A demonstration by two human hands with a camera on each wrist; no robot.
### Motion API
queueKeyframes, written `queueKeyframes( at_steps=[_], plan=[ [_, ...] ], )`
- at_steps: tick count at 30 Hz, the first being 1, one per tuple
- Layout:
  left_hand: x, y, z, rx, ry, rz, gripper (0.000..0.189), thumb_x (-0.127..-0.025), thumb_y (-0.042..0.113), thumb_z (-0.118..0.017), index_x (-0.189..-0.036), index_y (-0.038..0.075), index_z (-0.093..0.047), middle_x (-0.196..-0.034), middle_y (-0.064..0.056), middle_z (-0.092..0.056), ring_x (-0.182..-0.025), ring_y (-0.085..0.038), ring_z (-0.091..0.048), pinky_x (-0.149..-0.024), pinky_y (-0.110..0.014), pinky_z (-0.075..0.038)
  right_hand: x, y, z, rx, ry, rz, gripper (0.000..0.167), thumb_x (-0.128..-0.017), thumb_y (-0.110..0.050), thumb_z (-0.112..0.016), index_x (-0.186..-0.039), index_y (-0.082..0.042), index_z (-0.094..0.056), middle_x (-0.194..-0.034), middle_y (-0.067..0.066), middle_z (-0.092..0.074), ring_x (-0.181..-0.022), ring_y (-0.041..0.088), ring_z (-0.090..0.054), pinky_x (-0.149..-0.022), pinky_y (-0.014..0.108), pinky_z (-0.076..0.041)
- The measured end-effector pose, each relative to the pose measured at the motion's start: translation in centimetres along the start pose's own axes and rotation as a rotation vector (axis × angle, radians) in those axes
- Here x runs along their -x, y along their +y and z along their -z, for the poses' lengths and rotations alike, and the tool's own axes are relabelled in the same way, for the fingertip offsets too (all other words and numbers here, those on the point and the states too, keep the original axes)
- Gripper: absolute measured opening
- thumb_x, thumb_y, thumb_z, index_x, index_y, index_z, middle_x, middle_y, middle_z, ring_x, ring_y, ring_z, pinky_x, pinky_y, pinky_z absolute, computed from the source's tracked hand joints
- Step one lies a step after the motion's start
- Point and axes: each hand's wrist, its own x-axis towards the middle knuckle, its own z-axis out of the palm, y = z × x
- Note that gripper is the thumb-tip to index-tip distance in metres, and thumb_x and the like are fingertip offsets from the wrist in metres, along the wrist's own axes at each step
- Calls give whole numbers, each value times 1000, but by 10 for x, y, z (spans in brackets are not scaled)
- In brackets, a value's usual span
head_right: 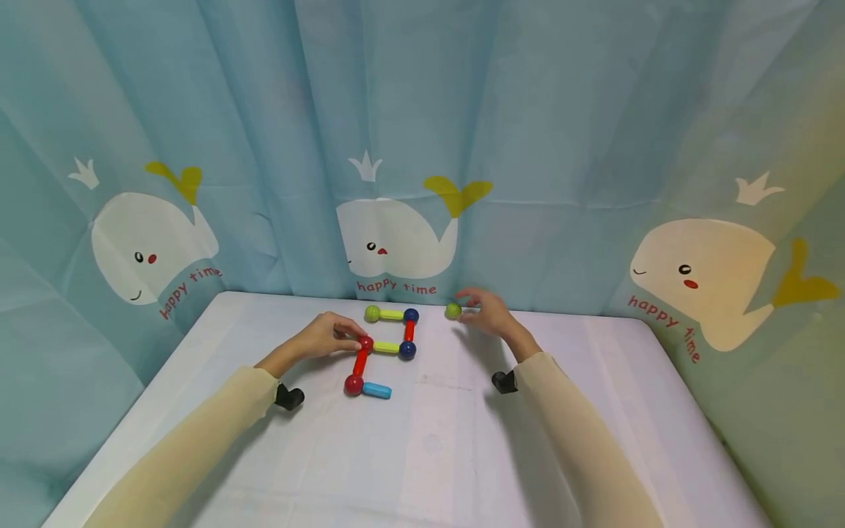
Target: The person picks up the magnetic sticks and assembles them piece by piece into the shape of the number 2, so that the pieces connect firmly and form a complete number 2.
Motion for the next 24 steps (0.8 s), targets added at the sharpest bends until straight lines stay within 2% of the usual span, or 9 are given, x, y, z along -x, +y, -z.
queueKeyframes(
  at_steps=[5,10,15,19,24],
  plan=[
    [1,1,0,2,-3,-2,23,-81,25,-74,-104,23,-72,-104,7,-70,-95,-12,-63,-88,-32,-51,-8,5,-7,18,-11,7,46,-84,-1,-65,-128,0,-54,-122,28,-57,-110,44,-54,-88,54,-45],
    [1,1,-1,-3,-4,-1,23,-81,25,-74,-104,23,-72,-104,7,-70,-94,-12,-62,-87,-32,-51,-12,10,-15,8,-5,-50,43,-85,1,-61,-128,-4,-56,-118,24,-60,-111,41,-54,-90,55,-43],
    [0,1,-2,-3,-4,7,22,-81,26,-74,-103,25,-72,-103,8,-70,-93,-11,-62,-87,-31,-51,-12,11,-20,-3,7,-86,39,-88,1,-59,-126,-6,-59,-122,20,-59,-111,37,-55,-91,53,-44],
    [0,2,-1,-4,-1,8,22,-81,25,-74,-103,25,-72,-103,8,-70,-94,-11,-62,-87,-31,-51,-12,10,-23,-1,39,-93,35,-88,-2,-60,-123,-6,-60,-119,19,-61,-105,35,-58,-85,47,-47],
    [1,1,-1,-5,5,-7,22,-81,25,-74,-103,24,-72,-103,8,-70,-95,-11,-62,-88,-32,-51,-11,11,-25,13,74,-100,31,-88,-8,-63,-119,-7,-62,-107,20,-65,-97,33,-60,-75,40,-48]
  ],
)
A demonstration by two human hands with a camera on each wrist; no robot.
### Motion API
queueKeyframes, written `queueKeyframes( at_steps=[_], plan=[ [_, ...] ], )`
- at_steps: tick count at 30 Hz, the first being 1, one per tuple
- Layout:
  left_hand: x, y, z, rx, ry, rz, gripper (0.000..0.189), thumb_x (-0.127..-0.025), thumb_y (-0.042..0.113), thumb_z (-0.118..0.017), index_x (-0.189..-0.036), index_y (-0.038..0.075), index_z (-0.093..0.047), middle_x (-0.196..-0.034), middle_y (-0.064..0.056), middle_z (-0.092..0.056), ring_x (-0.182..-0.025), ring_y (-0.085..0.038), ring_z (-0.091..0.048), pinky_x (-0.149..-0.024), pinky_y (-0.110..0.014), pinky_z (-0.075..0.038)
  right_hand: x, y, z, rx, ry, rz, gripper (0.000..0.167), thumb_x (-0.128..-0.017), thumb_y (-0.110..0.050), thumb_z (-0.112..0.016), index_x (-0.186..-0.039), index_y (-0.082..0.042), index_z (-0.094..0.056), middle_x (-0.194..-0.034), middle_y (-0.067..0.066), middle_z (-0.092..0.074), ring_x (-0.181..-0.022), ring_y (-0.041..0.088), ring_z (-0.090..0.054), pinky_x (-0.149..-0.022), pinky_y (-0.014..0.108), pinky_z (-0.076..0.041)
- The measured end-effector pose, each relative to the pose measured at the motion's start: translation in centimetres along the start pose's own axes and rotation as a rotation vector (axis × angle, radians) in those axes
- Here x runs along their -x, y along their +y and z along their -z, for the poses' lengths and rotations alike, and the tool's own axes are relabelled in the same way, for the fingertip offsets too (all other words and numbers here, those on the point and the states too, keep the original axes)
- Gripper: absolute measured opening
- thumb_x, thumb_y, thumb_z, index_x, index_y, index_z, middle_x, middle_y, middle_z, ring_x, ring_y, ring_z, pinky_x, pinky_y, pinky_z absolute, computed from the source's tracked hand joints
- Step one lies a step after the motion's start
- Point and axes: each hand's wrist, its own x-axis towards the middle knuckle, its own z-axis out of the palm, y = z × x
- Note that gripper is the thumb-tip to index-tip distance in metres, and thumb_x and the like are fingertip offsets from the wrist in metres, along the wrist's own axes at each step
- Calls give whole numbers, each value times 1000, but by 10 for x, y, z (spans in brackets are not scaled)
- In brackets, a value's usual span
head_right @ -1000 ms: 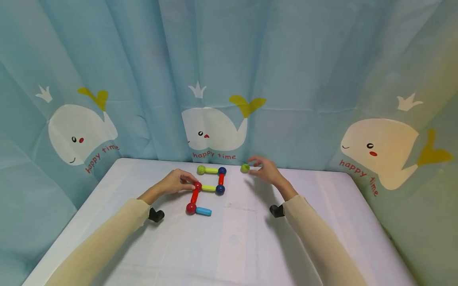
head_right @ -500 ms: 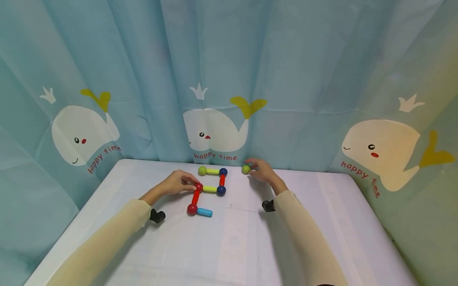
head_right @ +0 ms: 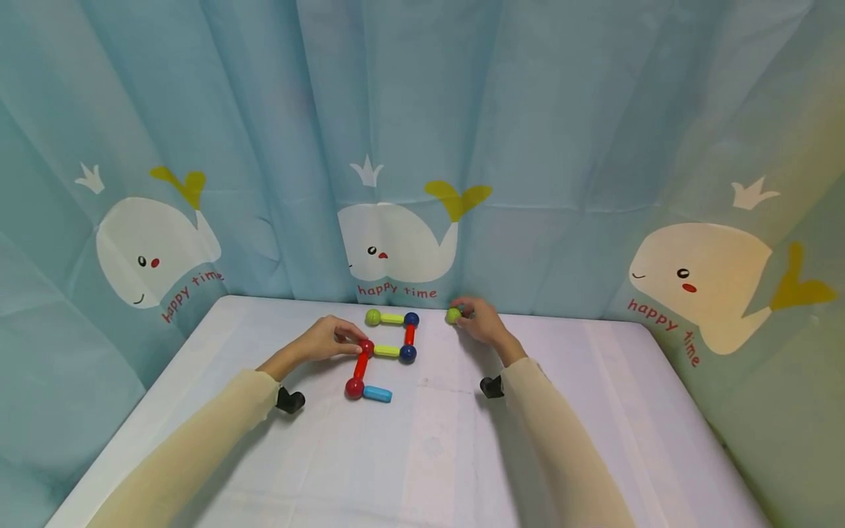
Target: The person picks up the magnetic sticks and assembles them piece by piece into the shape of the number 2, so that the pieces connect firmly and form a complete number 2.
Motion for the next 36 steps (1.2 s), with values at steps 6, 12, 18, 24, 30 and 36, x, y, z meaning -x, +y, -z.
queueKeyframes(
  at_steps=[6,12,18,24,30,36],
  plan=[
    [0,-1,0,-8,2,1,21,-81,25,-74,-102,24,-73,-102,9,-70,-95,-10,-63,-89,-32,-51,0,0,-2,10,8,-10,30,-89,-9,-62,-119,-8,-61,-105,20,-65,-93,32,-60,-71,38,-47],
    [1,1,1,14,0,-1,21,-80,23,-75,-101,22,-73,-101,7,-71,-95,-11,-64,-88,-32,-52,0,1,-4,8,25,-26,30,-90,-16,-63,-119,-10,-62,-109,17,-65,-100,31,-59,-79,43,-47],
    [0,1,0,17,-6,-12,21,-81,24,-74,-101,23,-73,-102,7,-71,-95,-11,-64,-87,-31,-52,2,3,-5,-17,49,7,28,-89,-14,-64,-116,-7,-62,-109,17,-66,-103,34,-60,-83,47,-48],
    [0,-1,-1,13,-13,-12,21,-81,25,-74,-102,24,-73,-103,7,-70,-95,-12,-63,-86,-31,-52,10,3,-5,-32,45,12,27,-87,-14,-66,-113,-8,-62,-107,17,-66,-100,32,-61,-82,44,-51],
    [-1,-1,-2,9,-9,-18,21,-81,25,-74,-102,24,-73,-104,7,-70,-96,-12,-63,-87,-31,-52,24,-3,1,-32,41,37,27,-86,-15,-67,-112,-9,-63,-105,17,-67,-91,31,-65,-74,37,-53],
    [-2,-3,-1,5,-7,-7,20,-81,25,-74,-102,25,-72,-103,8,-70,-96,-12,-63,-87,-31,-52,39,-14,6,-71,47,85,28,-85,-15,-69,-112,-10,-62,-103,16,-68,-79,27,-67,-66,31,-52]
  ],
)
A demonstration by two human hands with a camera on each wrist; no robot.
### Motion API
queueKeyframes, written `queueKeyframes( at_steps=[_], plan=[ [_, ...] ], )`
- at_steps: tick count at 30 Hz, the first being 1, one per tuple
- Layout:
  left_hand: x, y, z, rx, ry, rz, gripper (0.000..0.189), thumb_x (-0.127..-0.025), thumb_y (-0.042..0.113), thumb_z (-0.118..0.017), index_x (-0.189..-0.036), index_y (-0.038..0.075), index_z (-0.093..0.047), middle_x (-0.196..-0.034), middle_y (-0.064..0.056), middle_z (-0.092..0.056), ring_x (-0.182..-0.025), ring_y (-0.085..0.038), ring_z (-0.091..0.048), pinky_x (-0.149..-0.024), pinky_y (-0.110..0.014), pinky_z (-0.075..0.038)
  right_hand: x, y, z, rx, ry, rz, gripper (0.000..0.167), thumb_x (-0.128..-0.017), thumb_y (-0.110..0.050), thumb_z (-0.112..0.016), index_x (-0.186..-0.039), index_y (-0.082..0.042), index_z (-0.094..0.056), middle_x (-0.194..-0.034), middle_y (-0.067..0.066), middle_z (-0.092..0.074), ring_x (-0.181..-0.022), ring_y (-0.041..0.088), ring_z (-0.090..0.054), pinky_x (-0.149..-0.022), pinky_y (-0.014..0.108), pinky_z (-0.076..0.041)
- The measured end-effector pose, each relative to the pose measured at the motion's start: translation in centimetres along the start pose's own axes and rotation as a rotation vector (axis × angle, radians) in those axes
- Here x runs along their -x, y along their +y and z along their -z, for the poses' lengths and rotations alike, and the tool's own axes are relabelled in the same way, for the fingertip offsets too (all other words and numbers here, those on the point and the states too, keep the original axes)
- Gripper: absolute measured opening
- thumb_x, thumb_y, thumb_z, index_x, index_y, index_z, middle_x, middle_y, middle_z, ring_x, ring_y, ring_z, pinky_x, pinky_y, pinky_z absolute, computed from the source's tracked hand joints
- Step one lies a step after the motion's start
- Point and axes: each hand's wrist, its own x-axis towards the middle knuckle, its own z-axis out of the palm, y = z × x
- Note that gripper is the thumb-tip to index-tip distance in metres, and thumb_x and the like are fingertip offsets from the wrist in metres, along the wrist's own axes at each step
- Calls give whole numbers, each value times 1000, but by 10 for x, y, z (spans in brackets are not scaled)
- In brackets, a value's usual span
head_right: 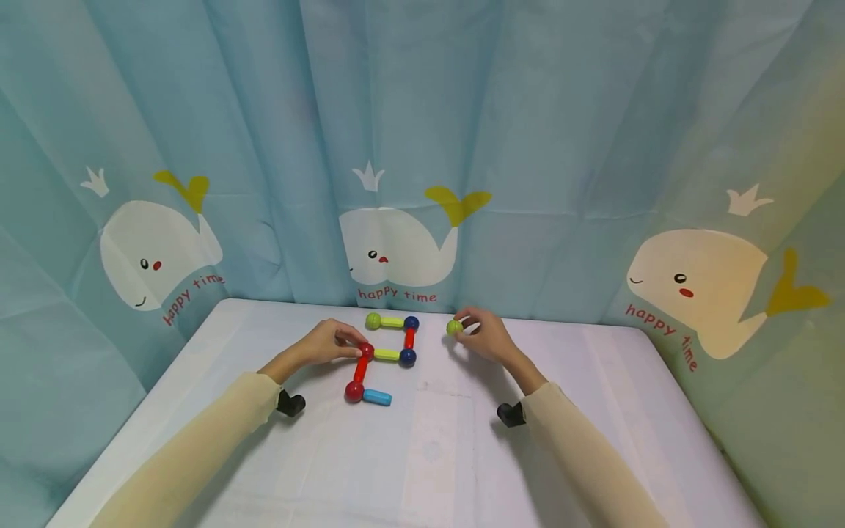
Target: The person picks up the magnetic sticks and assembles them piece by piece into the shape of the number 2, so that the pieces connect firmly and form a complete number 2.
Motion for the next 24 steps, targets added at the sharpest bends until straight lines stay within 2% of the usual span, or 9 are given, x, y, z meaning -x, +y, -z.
queueKeyframes(
  at_steps=[11,18,24],
  plan=[
    [1,-2,-1,-4,2,-10,20,-81,25,-74,-102,24,-73,-102,9,-70,-95,-11,-64,-87,-31,-52,31,-18,-5,-83,-16,-3,28,-82,-21,-73,-108,-16,-63,-104,5,-68,-88,23,-63,-77,35,-50],
    [2,1,0,3,-2,-3,20,-82,25,-74,-102,24,-72,-103,7,-70,-96,-12,-64,-87,-32,-52,48,-29,-10,-149,-35,18,26,-83,-22,-73,-107,-18,-63,-102,3,-67,-86,25,-63,-74,34,-52],
    [2,3,0,3,6,17,21,-81,25,-74,-102,25,-72,-103,8,-70,-96,-12,-63,-87,-32,-52,58,-41,-16,-158,-61,1,26,-82,-23,-73,-105,-21,-62,-102,-3,-66,-82,21,-63,-72,30,-52]
  ],
)
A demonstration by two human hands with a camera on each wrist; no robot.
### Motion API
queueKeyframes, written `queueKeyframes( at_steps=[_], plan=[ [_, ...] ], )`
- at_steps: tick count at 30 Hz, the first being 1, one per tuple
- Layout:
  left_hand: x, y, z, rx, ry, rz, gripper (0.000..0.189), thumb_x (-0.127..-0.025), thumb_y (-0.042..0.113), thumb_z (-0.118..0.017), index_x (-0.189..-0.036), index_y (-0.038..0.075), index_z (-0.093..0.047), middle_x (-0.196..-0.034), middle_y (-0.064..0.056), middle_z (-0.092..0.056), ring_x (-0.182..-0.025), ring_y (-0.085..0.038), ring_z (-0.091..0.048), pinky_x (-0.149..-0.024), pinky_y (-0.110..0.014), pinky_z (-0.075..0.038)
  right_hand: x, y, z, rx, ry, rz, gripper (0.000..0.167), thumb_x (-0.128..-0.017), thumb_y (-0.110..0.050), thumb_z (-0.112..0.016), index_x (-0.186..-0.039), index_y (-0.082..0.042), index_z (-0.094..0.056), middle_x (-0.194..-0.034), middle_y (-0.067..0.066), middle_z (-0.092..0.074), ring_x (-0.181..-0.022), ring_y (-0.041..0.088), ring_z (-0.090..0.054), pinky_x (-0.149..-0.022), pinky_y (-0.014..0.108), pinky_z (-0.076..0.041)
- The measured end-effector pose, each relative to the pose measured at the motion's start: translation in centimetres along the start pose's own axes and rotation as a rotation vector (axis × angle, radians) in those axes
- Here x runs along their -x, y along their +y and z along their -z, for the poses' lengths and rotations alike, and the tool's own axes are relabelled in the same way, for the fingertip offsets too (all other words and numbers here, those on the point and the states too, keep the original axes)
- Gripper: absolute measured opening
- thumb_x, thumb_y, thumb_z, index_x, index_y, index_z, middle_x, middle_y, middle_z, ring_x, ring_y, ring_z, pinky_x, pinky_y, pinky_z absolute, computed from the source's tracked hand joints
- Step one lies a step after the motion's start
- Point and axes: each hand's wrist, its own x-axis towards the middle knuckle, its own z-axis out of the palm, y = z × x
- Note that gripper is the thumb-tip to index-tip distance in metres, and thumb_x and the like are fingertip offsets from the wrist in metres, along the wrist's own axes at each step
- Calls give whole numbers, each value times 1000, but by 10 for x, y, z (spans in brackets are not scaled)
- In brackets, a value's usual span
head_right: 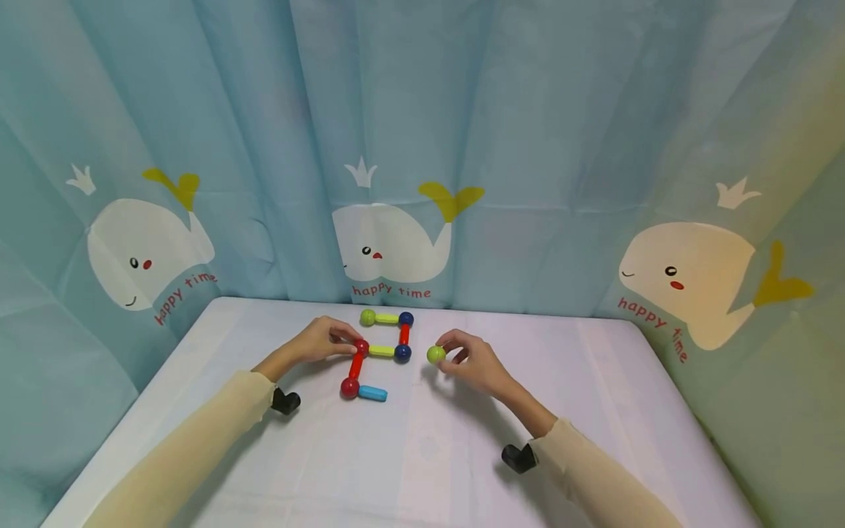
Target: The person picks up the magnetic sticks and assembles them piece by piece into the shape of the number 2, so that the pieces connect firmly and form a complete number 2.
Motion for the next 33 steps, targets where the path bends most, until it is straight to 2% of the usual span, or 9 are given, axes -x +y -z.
queueKeyframes(
  at_steps=[7,11,16,33],
  plan=[
    [-1,0,0,1,5,0,22,-81,25,-74,-103,24,-72,-105,7,-70,-97,-12,-63,-88,-32,-52,6,-11,-17,-29,-29,-12,26,-82,-21,-73,-106,-19,-62,-103,0,-65,-80,20,-63,-68,27,-51],
    [0,0,0,3,5,-9,22,-81,25,-74,-103,23,-72,-104,6,-70,-96,-13,-63,-88,-33,-52,9,-17,-27,-38,-38,-32,25,-82,-17,-72,-105,-18,-62,-103,-2,-65,-80,20,-62,-69,27,-51],
    [-1,-1,0,2,0,8,22,-81,24,-74,-103,25,-72,-104,8,-70,-96,-13,-63,-88,-33,-52,12,-21,-40,-47,-57,-55,25,-82,-16,-72,-104,-20,-61,-102,-3,-64,-80,19,-61,-71,28,-50],
    [-1,-2,0,5,-3,11,23,-81,26,-74,-104,25,-72,-104,7,-70,-98,-13,-63,-89,-34,-51,12,-26,-68,24,-79,-66,25,-79,-17,-74,-101,-23,-63,-97,-7,-65,-77,16,-56,-68,24,-47]
  ],
)
